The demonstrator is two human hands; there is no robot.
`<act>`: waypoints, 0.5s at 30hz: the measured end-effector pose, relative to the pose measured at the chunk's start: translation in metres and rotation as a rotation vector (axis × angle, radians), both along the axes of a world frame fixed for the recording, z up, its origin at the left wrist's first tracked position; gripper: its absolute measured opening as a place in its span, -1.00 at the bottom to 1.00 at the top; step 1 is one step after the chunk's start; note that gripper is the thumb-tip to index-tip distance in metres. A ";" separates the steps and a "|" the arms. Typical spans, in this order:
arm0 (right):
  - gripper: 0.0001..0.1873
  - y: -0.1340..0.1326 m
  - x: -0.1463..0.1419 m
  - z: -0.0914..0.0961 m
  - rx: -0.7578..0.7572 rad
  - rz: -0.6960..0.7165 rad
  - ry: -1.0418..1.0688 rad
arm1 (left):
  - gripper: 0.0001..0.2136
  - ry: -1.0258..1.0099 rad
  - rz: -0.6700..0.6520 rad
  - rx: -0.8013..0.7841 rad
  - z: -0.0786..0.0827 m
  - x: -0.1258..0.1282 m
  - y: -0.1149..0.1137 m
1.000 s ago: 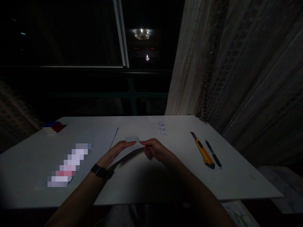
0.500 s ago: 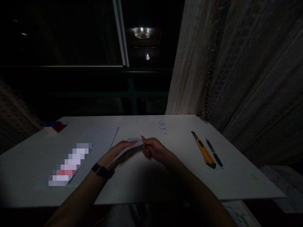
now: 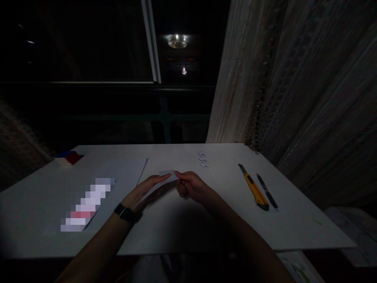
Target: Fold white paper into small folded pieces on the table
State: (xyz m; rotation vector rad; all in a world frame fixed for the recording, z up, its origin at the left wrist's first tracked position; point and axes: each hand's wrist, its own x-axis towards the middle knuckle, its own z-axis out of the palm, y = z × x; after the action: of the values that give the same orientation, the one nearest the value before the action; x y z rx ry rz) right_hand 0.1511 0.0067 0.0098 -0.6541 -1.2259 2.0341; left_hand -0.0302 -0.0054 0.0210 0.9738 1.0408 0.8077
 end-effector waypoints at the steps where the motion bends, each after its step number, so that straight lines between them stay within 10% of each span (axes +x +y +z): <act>1: -0.56 0.000 0.000 0.000 0.000 -0.001 0.005 | -0.71 0.016 0.002 0.001 0.001 0.000 -0.001; 15: -0.55 -0.002 -0.001 0.002 -0.029 0.009 0.023 | -0.66 0.033 -0.035 -0.015 -0.007 -0.002 0.005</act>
State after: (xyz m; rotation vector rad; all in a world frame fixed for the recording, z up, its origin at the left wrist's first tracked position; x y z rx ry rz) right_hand 0.1499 0.0049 0.0123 -0.6383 -1.1899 2.0653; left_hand -0.0321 -0.0003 0.0136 0.9926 1.0548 0.7562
